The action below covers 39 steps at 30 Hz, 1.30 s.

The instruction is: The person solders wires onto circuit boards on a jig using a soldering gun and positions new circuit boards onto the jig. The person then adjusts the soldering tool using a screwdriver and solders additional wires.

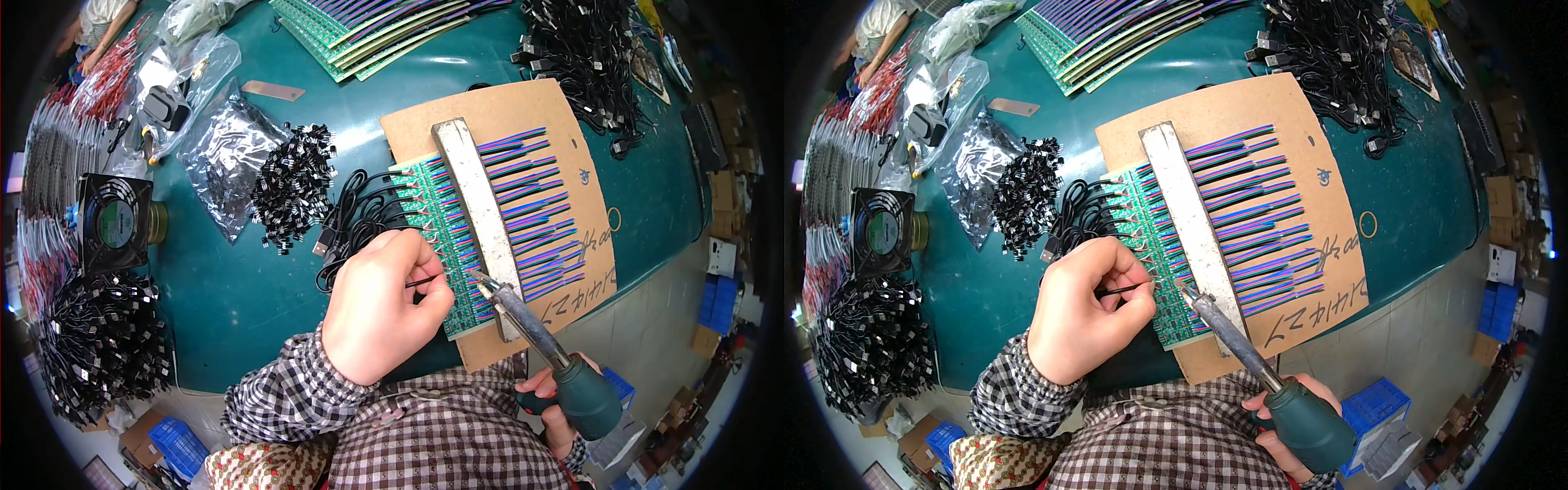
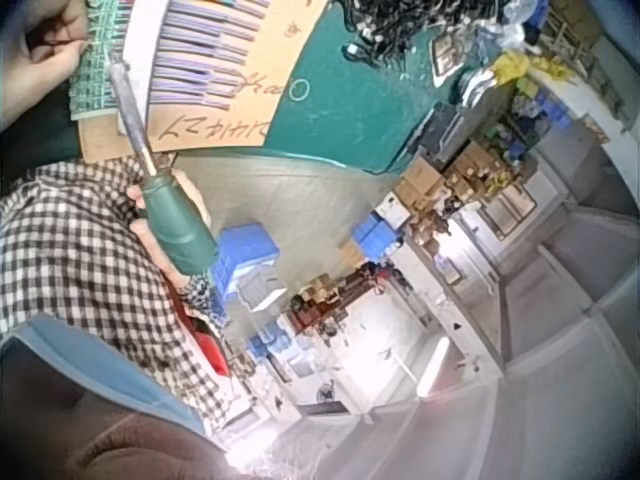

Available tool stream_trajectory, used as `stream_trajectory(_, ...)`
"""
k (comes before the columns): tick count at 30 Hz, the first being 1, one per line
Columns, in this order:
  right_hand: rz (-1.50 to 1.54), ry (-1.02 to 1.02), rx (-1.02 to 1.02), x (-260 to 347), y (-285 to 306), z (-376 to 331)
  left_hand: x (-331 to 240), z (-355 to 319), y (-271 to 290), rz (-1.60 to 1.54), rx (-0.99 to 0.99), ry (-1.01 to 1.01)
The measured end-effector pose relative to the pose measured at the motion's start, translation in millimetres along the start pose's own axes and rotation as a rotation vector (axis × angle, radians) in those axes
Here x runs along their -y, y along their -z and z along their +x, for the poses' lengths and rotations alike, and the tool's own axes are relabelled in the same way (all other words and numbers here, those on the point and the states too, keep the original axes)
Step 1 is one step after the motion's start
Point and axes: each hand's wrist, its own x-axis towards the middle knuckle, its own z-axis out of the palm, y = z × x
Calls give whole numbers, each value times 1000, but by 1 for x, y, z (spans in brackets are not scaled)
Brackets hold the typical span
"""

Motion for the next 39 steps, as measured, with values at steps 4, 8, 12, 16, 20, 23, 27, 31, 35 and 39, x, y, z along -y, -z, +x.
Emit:
stream_trajectory(4, -67, -36, 22, 5, -1, 1, 1, 0, 0, 7, 6, -12)
stream_trajectory(8, -44, -85, 5, 7, -5, 1, 1, 0, 0, 7, -1, -35)
stream_trajectory(12, 38, -134, -21, 8, -8, 2, 1, 0, 0, -4, -6, -31)
stream_trajectory(16, 18, -143, 12, 10, -8, 4, 1, 0, -2, 21, -19, -37)
stream_trajectory(20, -19, -173, 57, 12, -6, 6, 0, -1, -3, 43, -41, -49)
stream_trajectory(23, -50, -174, 78, 13, -6, 6, 0, -1, -3, 38, -40, -33)
stream_trajectory(27, -54, -149, 69, 12, -6, 7, 0, -1, -3, 44, -50, -39)
stream_trajectory(31, -63, -178, 94, 10, -5, 7, -1, -2, -3, 43, -11, -18)
stream_trajectory(35, -69, -162, 76, 7, -5, 6, 0, -2, -3, 36, -12, -17)
stream_trajectory(39, -70, -143, 63, 3, -4, 3, 0, -2, -3, 31, -11, -18)
